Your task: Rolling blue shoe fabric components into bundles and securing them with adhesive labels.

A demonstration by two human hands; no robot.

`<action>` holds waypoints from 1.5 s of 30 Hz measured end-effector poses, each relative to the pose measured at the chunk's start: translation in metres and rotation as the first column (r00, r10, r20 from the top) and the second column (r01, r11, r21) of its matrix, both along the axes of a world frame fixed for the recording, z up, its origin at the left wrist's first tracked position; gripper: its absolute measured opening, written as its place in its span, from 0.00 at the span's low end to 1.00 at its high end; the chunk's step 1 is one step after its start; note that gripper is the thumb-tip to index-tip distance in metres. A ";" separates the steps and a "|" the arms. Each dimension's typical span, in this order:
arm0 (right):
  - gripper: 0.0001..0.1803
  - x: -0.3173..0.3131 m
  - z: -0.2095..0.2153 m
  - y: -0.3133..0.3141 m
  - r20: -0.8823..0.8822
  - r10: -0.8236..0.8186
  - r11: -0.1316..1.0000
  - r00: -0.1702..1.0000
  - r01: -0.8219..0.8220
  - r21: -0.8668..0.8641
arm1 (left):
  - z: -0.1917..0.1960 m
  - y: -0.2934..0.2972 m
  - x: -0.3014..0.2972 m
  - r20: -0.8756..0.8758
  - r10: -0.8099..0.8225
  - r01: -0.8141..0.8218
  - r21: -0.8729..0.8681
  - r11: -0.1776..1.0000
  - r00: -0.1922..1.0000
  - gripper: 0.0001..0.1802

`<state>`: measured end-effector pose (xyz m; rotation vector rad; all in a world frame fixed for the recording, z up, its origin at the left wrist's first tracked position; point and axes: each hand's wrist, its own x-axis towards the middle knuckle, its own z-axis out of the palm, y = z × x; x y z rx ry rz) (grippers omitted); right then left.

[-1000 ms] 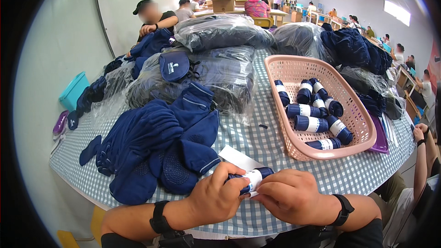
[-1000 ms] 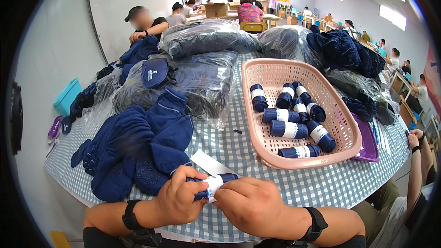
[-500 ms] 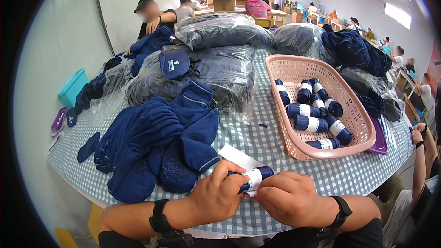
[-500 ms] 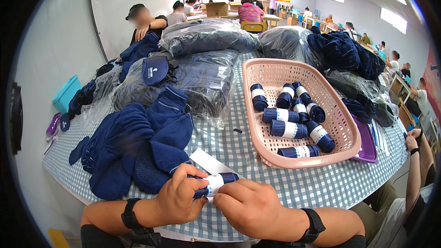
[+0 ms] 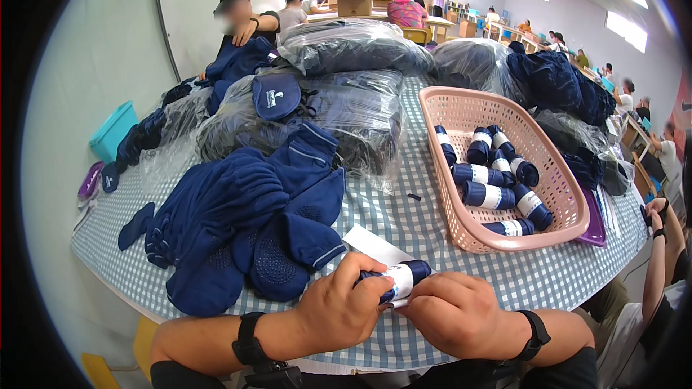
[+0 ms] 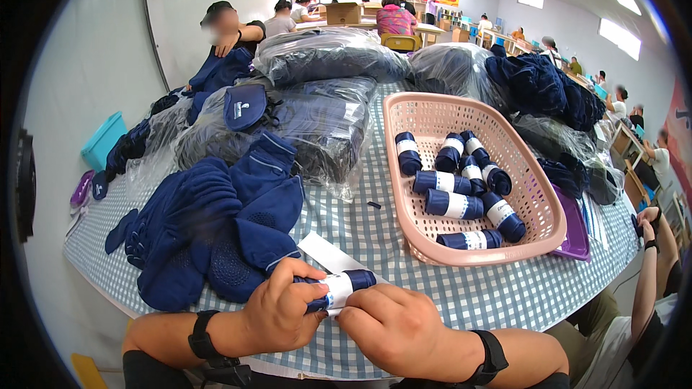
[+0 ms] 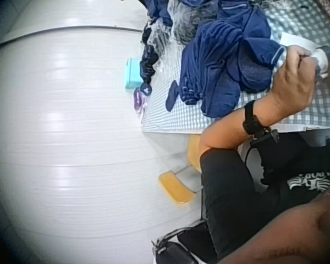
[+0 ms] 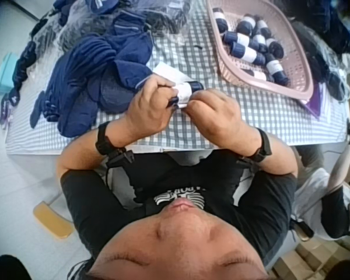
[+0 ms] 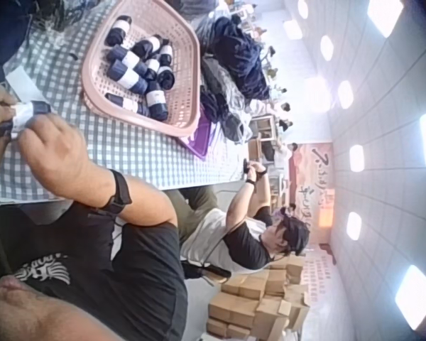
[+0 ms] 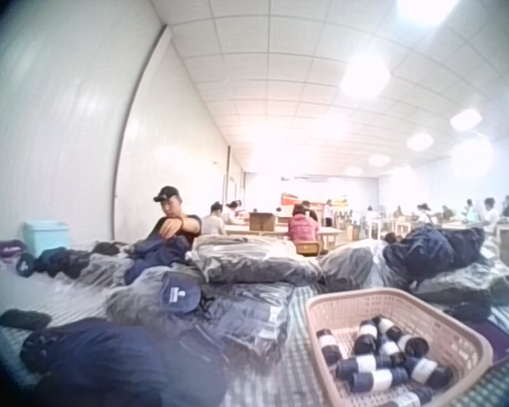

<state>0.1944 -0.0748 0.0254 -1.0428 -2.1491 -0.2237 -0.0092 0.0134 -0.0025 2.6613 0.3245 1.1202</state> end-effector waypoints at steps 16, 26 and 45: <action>0.10 0.002 0.012 0.004 -0.124 0.009 0.999 0.992 -0.015 -0.044 | 0.001 -0.001 0.000 -0.012 -0.014 0.013 -0.027 1.000 1.000 0.25; 0.12 0.007 0.015 0.006 -0.212 -0.018 0.992 0.977 -0.010 -0.129 | 0.001 -0.001 0.001 0.007 -0.037 0.038 -0.030 0.999 0.999 0.25; 0.16 0.011 0.014 0.007 -0.432 -0.044 0.952 0.901 -0.093 -0.292 | 0.003 0.002 0.001 0.034 -0.145 0.148 -0.106 0.983 0.989 0.26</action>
